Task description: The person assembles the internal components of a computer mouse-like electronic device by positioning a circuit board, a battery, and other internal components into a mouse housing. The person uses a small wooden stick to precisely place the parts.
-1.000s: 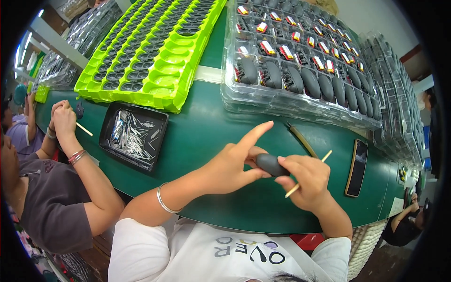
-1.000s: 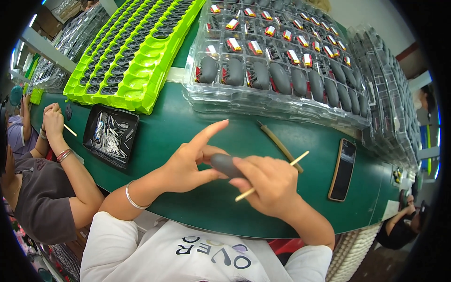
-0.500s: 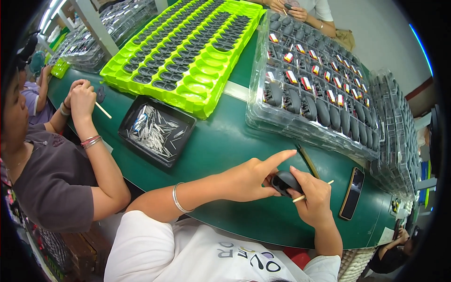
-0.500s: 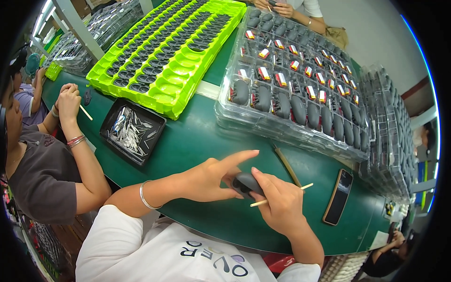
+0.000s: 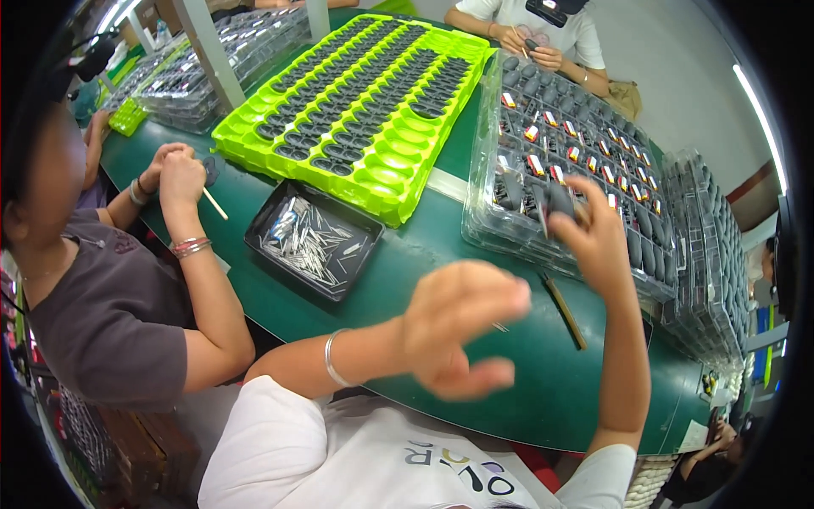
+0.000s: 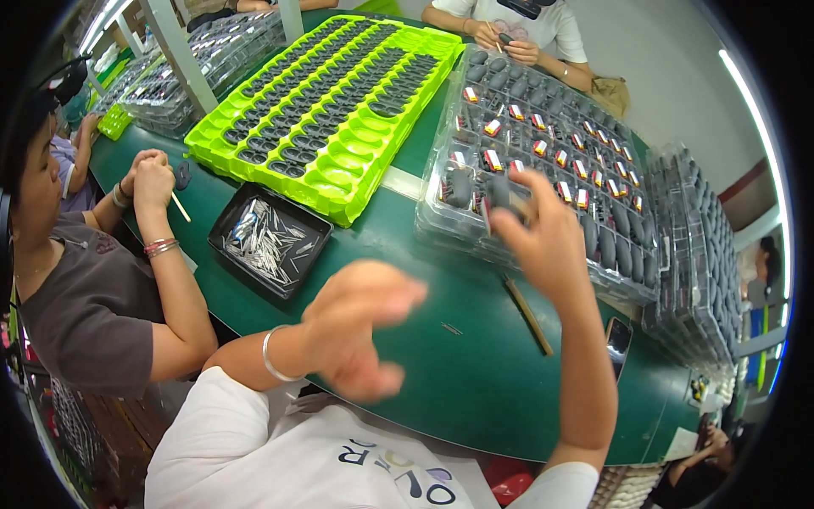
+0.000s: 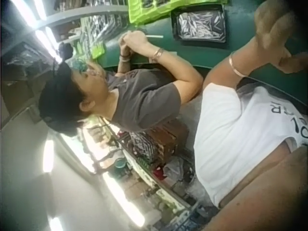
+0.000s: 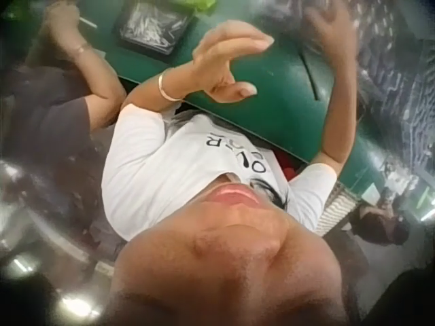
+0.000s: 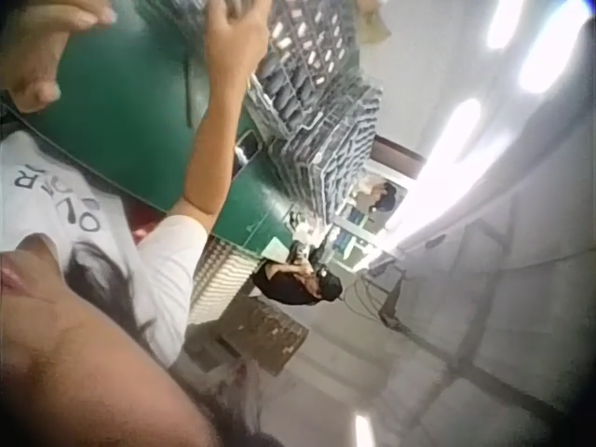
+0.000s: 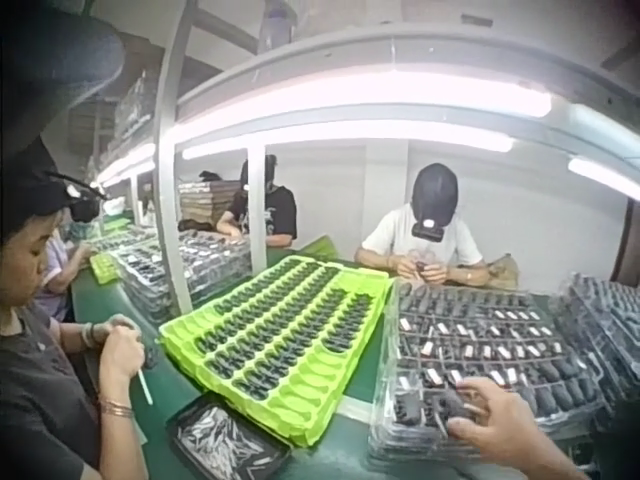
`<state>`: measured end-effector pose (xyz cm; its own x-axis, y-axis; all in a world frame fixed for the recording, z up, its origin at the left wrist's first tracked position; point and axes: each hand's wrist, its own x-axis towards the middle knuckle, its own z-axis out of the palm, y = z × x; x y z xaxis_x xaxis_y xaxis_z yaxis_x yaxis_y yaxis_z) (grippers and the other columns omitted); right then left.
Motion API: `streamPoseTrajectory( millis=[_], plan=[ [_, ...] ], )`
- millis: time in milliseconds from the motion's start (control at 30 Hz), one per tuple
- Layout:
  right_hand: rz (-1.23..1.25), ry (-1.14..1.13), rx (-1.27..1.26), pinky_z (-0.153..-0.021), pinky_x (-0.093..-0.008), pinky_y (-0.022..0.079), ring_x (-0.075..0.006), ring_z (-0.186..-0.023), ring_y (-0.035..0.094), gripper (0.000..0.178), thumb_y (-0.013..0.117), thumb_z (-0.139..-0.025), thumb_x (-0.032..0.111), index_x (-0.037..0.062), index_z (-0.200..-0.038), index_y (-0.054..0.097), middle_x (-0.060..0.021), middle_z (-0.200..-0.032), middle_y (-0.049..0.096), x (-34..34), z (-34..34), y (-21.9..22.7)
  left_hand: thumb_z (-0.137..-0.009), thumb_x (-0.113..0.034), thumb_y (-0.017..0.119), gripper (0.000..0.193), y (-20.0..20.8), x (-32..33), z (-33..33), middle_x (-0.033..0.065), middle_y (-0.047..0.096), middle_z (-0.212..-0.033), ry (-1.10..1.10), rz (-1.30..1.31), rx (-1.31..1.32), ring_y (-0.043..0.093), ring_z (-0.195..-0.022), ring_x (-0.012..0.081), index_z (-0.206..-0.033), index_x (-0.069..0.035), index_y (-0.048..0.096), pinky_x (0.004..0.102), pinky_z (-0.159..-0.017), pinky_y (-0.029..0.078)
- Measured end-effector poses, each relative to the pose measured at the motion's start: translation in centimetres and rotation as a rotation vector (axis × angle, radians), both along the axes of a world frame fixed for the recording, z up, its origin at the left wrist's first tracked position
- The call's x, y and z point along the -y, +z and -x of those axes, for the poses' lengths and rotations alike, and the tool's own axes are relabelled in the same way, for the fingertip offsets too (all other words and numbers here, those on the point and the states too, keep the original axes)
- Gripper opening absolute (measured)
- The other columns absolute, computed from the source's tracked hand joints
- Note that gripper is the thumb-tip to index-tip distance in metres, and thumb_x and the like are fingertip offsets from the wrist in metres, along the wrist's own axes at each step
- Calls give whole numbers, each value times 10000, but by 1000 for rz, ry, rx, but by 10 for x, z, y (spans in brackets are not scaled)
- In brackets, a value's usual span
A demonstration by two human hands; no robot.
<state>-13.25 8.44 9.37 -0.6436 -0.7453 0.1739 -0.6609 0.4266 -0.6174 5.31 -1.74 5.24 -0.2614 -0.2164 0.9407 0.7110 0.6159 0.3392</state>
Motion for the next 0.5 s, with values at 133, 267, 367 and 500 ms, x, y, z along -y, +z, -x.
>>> streamPoseTrajectory(
  millis=[133, 267, 367, 500],
  plan=[
    [-177, -102, -245, -698, -388, 449, -298, -775, 610, 452, 566, -745, 314, 97, -1134, 493, -157, -811, 630, 45, 32, 5, -800, -216, 578, 238, 57, -21, -32, 174, 536, -1016, -271, -137, -326, 526, -947, 297, -859, 13, 558, 416, -742, 473],
    [-285, -81, -390, -762, -426, 451, -341, -874, 598, 445, 514, -760, 316, 110, -1153, 477, -187, -922, 624, 96, 38, -1, -835, -213, 526, 246, 101, -25, -50, 138, 546, -1025, -197, -45, -753, 516, -979, 274, -946, 6, 547, 390, -817, 435],
    [-370, -112, -415, -764, -430, 450, -343, -869, 598, 428, 501, -763, 303, 110, -1143, 474, -189, -920, 624, 111, 48, -16, -870, -210, 474, 271, 112, -21, -51, 101, 555, -1033, -135, 33, -1187, 506, -1011, 250, -1033, -2, 537, 363, -891, 397],
    [-415, -73, -412, -761, -433, 442, -353, -897, 581, 413, 533, -776, 341, 122, -1121, 476, -198, -924, 615, 116, 51, -31, -835, -152, 462, 273, 108, -18, -54, 120, 565, -996, -363, -91, -993, 510, -1008, 252, -1028, 25, 540, 372, -921, 387]
  ],
)
